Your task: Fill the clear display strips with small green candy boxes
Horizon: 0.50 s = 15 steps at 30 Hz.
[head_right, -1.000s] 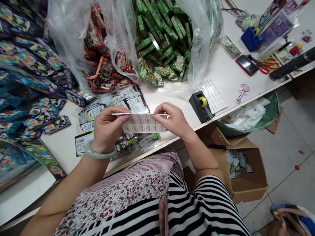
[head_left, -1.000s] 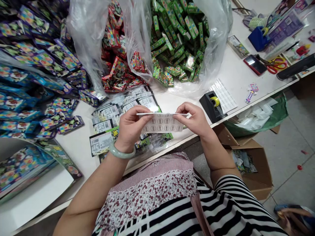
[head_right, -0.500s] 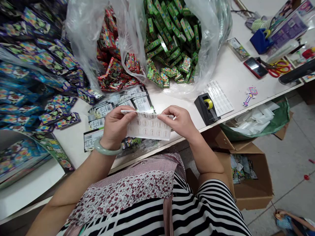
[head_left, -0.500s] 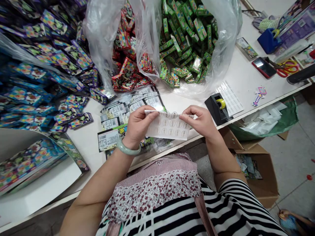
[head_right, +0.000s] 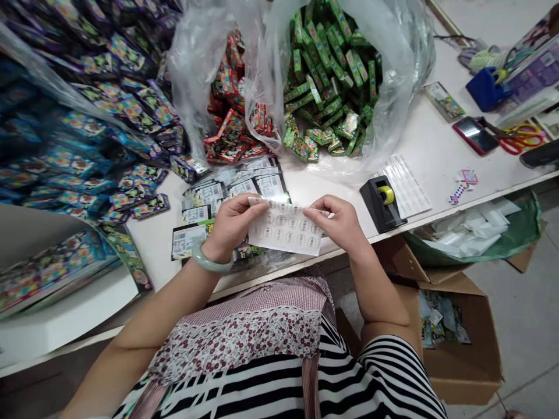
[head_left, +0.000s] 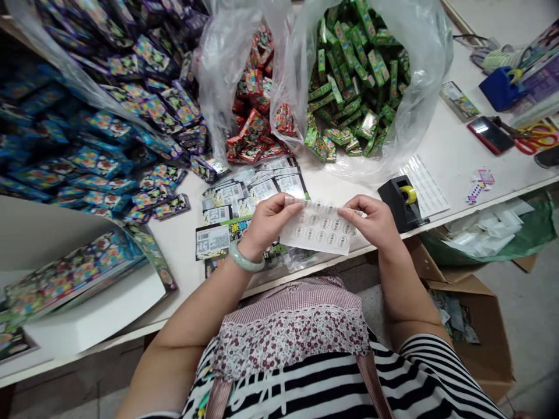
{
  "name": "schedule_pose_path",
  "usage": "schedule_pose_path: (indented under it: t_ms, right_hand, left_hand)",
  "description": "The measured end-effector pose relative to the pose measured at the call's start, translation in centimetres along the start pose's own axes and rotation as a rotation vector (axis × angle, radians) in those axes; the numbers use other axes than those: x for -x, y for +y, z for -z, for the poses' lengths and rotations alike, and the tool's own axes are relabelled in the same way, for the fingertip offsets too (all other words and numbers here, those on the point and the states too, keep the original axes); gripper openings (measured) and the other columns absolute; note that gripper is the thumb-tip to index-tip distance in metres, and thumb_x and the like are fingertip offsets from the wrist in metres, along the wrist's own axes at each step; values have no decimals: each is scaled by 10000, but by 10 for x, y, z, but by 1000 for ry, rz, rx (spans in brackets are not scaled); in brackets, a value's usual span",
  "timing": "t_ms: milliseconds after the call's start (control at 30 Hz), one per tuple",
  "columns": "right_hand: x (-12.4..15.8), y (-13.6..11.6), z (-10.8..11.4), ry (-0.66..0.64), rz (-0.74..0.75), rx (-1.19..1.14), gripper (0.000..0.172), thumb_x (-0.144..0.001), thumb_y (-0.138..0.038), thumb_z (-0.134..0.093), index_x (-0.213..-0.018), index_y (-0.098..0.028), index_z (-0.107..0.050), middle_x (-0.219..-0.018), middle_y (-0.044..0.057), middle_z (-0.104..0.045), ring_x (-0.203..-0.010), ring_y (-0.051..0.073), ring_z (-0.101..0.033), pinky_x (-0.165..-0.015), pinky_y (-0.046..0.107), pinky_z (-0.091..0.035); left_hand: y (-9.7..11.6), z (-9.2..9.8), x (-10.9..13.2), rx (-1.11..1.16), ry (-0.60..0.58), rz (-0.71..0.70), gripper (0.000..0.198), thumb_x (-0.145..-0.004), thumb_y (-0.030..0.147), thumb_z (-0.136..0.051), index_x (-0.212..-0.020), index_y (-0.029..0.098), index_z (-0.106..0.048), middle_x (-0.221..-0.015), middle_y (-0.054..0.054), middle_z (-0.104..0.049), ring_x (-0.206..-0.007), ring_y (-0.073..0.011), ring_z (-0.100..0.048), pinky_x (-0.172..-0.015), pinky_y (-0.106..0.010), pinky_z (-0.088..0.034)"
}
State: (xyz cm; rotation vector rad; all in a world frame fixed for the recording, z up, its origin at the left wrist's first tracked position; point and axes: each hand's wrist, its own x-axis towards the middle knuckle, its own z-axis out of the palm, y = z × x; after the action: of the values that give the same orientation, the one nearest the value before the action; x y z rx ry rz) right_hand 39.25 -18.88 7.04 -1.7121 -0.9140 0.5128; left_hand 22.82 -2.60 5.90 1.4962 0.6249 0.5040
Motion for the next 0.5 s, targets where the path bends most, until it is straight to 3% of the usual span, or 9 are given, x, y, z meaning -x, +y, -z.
schedule_pose_path:
  t_ms: [233, 400, 500]
  right_hand:
    - [-2, 6, -3, -41, -95, -60, 238, -725, -389, -734, -658, -182, -637, -629, -22, -620, -589, 107, -527, -599, 273, -445]
    - [-3, 10, -6, -41, -98, -35, 248, -738, -409, -724, -677, -184, -639, -644, -20, -631, -604, 112, -541, -586, 266, -446]
    - [-5, 23, 1, -83, -55, -29, 238, -780, -424, -699, -795, -188, -674, -767, 8, -691, -702, 136, -608, -645, 277, -486]
  left_hand:
    - [-1, 2, 0, -19, -37, 35, 303, -763, 404, -712, -629, 190, -545, -579, 35, -471, -530, -90, -401, -490, -233, -307]
    - [-6, 5, -4, 35, -100, 37, 263, -684, 403, -775, -751, 187, -640, -693, 6, -618, -630, -125, -548, -573, -245, -445]
    - [-11, 7, -9, 38, -92, 66, 257, -664, 377, -780, -776, 181, -658, -713, 0, -642, -649, -130, -571, -586, -241, -456]
